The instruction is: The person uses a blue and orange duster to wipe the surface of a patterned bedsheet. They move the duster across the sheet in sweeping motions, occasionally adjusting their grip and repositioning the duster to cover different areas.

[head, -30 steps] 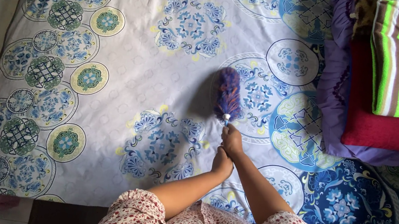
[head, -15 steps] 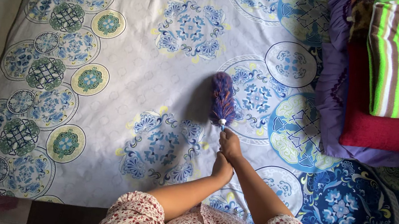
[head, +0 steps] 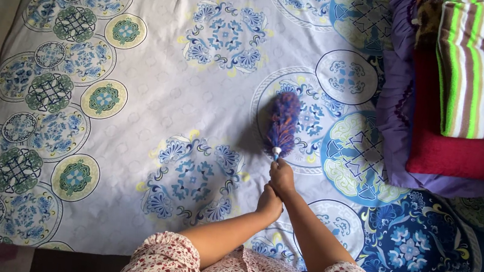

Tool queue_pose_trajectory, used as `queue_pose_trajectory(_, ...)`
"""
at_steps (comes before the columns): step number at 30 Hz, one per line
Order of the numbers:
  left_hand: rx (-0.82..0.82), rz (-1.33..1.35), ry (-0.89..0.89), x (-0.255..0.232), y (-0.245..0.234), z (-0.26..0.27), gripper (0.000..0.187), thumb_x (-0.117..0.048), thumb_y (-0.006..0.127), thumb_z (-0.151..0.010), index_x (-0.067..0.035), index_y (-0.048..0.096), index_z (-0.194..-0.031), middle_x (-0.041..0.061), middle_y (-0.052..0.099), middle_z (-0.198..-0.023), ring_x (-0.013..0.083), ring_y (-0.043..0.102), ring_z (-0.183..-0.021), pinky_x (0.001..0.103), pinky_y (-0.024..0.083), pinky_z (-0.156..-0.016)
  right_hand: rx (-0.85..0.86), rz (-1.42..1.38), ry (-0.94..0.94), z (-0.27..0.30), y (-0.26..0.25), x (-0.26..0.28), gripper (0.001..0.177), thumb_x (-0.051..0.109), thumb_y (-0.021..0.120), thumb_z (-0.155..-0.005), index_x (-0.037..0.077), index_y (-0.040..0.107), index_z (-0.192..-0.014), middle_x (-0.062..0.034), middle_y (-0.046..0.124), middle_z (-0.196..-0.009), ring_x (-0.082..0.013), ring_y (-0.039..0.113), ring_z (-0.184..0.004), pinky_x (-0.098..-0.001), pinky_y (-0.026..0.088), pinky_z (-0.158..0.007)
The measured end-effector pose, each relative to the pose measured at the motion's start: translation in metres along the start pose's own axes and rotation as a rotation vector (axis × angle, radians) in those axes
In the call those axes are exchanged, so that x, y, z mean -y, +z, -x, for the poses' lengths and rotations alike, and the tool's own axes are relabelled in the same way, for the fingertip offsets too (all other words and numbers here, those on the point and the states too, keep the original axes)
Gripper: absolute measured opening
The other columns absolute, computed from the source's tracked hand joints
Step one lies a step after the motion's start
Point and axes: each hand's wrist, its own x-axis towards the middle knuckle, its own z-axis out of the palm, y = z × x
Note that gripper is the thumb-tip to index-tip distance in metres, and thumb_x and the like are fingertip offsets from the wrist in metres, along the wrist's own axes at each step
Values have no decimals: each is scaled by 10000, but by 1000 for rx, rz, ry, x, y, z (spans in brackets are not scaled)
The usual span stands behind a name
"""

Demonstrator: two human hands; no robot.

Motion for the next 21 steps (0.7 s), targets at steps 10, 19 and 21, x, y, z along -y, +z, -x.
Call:
queue_pose_trajectory(10, 57, -66, 36, 27, 18, -48, 264, -143, 447, -941, -38, 481, -1182, 120, 724, -915, 288, 741, -739, 419, 608, -733, -153, -62, -25, 4, -22, 8, 444, 290, 422, -1034, 14, 611, -1327, -172, 727, -754, -338, 745, -745, -472, 617, -684)
queue_pose_trajectory(19, 44, -61, 14, 9, 6, -14, 298, -124, 451, -967, 19, 446, -1228, 166, 714, -938, 305, 746, -739, 434, 606, -732, -72, 26, -48, 3, -4, 2, 424, 349, 455, -1011, 83, 680, -1253, -176, 743, -830, -367, 730, -880, -514, 587, -803)
queue_pose_trajectory(21, 49, -65, 16, 9, 4, -15, 295, -106, 459, -966, 22, 443, -1232, 166, 710, -940, 298, 748, -755, 429, 608, -748, -45, -22, -44, 4, -5, 3, 409, 351, 483, -1010, 100, 683, -1265, -99, 736, -737, -294, 744, -760, -470, 605, -722)
